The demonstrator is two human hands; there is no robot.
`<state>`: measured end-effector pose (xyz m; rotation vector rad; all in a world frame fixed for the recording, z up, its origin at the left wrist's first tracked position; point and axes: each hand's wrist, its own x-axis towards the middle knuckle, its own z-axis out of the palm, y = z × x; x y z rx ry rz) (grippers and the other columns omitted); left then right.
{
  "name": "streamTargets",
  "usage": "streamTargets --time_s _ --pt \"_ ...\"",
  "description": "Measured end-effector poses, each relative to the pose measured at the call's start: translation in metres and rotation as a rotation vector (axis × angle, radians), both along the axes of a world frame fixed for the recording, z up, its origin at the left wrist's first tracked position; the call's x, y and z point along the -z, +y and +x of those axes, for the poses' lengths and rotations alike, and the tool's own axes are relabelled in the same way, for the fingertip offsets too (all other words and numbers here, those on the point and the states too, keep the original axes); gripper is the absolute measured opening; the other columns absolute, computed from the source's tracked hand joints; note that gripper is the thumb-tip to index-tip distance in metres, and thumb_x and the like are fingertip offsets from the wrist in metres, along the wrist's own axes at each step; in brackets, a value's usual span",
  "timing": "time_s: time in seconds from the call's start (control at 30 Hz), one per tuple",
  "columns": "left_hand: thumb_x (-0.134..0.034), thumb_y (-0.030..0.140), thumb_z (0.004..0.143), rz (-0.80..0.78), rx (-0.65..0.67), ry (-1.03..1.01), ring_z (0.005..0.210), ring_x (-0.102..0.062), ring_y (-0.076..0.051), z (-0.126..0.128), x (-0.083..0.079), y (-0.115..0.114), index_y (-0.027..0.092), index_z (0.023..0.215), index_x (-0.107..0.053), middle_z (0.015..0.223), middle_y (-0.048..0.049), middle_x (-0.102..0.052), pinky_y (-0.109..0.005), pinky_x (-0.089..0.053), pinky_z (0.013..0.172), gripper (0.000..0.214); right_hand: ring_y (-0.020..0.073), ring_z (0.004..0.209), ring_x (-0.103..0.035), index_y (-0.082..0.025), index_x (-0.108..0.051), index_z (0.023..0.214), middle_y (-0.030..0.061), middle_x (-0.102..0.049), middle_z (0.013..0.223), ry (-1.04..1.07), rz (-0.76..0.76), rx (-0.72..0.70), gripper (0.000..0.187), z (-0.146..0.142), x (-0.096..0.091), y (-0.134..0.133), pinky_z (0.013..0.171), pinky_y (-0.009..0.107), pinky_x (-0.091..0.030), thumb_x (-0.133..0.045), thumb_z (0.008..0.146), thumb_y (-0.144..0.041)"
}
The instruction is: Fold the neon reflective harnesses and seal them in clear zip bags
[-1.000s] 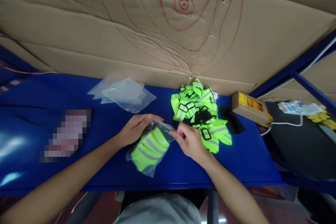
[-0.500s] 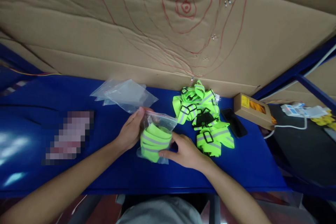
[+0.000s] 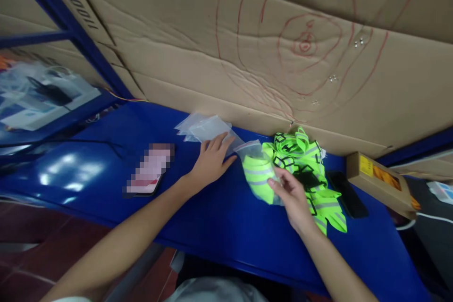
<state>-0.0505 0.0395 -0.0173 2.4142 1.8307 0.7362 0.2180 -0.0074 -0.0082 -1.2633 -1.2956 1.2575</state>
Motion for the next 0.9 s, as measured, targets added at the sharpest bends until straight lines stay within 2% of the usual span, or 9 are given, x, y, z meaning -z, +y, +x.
streamTargets --time_s 0.1,0.23,0.33,0.43,0.57,0.6,0.7,0.8,0.9 --pt "-0.052 0.030 0.103 -0.056 0.005 0.056 0.143 -0.044 -0.046 -0.002 0.010 0.000 0.011 0.148 -0.050 0.156 -0.0285 -0.047 -0.067 -0.031 0.113 0.050 0.0218 0.087 -0.071 -0.023 -0.072 0.113 0.0064 -0.076 0.104 0.077 -0.011 0.059 0.046 -0.002 -0.020 0.017 0.076 0.032 -0.058 -0.083 0.081 -0.055" --pt "-0.053 0.036 0.104 -0.079 0.210 0.078 0.138 -0.052 -0.039 0.012 0.020 -0.010 0.018 0.146 -0.055 0.153 -0.0207 -0.053 -0.057 -0.039 0.111 0.046 0.0222 0.087 -0.068 -0.023 -0.069 0.113 0.0076 -0.074 0.105 -0.056 0.297 0.055 0.039 -0.030 -0.043 0.050 0.076 0.035 -0.057 -0.077 0.087 -0.052" --pt "-0.053 0.045 0.104 -0.085 0.375 0.087 0.140 -0.051 -0.035 0.026 0.024 -0.021 0.023 0.147 -0.054 0.156 -0.0165 -0.050 -0.052 -0.040 0.113 0.049 0.0218 0.090 -0.063 -0.022 -0.069 0.113 0.0055 -0.068 0.100 -0.134 0.452 0.025 0.037 -0.079 -0.056 0.080 0.084 0.035 -0.054 -0.081 0.085 -0.042" --pt "-0.048 0.041 0.106 -0.107 0.489 0.058 0.142 -0.048 -0.035 0.033 0.027 -0.025 0.020 0.145 -0.055 0.152 -0.0178 -0.053 -0.054 -0.036 0.117 0.045 0.0213 0.090 -0.061 -0.020 -0.067 0.121 0.0065 -0.066 0.103 -0.433 0.786 -0.145 0.028 -0.149 -0.061 0.108 0.086 0.035 -0.053 -0.068 0.096 -0.032" --pt "-0.048 0.041 0.105 -0.123 0.574 -0.048 0.147 -0.045 -0.032 0.028 0.034 -0.018 0.020 0.149 -0.051 0.152 -0.0148 -0.056 -0.052 -0.034 0.122 0.048 0.0251 0.118 -0.059 -0.017 -0.056 0.135 0.0131 -0.060 0.132 -0.849 1.020 -0.395 0.031 -0.247 -0.054 0.132 0.093 0.037 -0.053 -0.046 0.107 -0.021" --pt "-0.047 0.039 0.106 -0.120 0.599 -0.095 0.149 -0.044 -0.032 0.027 0.037 -0.017 0.020 0.151 -0.048 0.154 -0.0141 -0.055 -0.051 -0.034 0.123 0.049 0.0250 0.121 -0.058 -0.017 -0.054 0.135 0.0135 -0.059 0.133 -0.979 1.097 -0.481 0.031 -0.269 -0.050 0.136 0.093 0.037 -0.052 -0.040 0.108 -0.019" --pt "-0.045 0.033 0.106 -0.116 0.625 -0.172 0.148 -0.045 -0.032 0.023 0.046 -0.015 0.017 0.152 -0.046 0.156 -0.0154 -0.054 -0.051 -0.036 0.123 0.049 0.0222 0.117 -0.058 -0.018 -0.060 0.123 0.0098 -0.063 0.126 -1.055 1.181 -0.629 0.027 -0.317 -0.034 0.145 0.095 0.035 -0.051 -0.039 0.107 -0.011" --pt "-0.047 0.030 0.105 -0.117 0.605 -0.152 0.143 -0.051 -0.034 0.022 0.051 -0.017 0.016 0.147 -0.051 0.152 -0.0157 -0.057 -0.051 -0.037 0.122 0.045 0.0241 0.115 -0.060 -0.013 -0.061 0.118 0.0138 -0.065 0.123 -1.116 1.186 -0.669 0.025 -0.339 -0.020 0.149 0.093 0.038 -0.052 -0.040 0.105 -0.008" --pt "-0.047 0.032 0.106 -0.106 0.601 -0.164 0.145 -0.049 -0.033 0.021 0.049 -0.018 0.016 0.153 -0.045 0.156 -0.0155 -0.053 -0.049 -0.038 0.122 0.050 0.0248 0.114 -0.062 -0.010 -0.060 0.124 0.0149 -0.067 0.123 -1.161 1.201 -0.695 0.028 -0.329 -0.015 0.147 0.094 0.039 -0.051 -0.040 0.104 -0.006"
